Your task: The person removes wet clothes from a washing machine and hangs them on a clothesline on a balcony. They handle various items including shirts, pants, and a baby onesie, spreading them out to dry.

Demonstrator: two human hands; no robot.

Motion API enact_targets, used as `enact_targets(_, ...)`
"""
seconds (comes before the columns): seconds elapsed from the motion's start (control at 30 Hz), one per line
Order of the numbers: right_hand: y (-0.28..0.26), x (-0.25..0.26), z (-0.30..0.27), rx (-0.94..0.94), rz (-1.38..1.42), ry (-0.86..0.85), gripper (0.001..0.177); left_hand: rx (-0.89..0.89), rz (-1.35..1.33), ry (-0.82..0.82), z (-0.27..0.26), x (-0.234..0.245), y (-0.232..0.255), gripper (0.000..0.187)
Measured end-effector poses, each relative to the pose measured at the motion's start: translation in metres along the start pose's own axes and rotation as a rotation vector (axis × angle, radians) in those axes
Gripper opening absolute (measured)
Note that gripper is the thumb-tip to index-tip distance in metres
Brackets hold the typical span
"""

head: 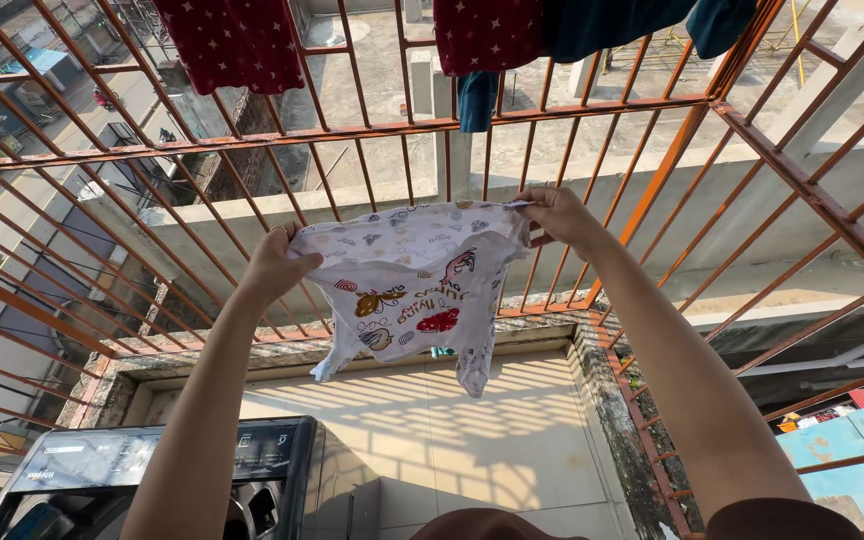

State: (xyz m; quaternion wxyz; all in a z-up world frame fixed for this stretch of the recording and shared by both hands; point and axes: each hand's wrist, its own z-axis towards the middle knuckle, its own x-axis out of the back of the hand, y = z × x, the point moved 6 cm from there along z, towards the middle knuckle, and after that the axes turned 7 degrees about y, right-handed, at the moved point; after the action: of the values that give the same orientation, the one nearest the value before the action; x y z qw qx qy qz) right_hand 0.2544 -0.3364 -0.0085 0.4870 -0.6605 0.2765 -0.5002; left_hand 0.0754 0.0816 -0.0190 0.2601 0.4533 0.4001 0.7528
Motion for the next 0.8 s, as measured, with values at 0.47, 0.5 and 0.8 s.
enact_targets(0.47, 0.021, -0.023, 0.012, 0.24, -0.713, -0.069, 0.032, 0.364, 0.092, 0.187, -0.013, 0.022, -0.03, 0.027)
enact_targets(0.5, 0.034, -0.022, 0.011, 0.068, -0.645, -0.084, 0.031, 0.401, 0.084, 0.182, -0.013, 0.022, -0.037, 0.028)
enact_targets(0.8, 0.05, -0.039, 0.018, -0.18, 0.458, -0.128, 0.033, 0.357, 0.118, 0.138, -0.017, 0.026, -0.046, 0.029)
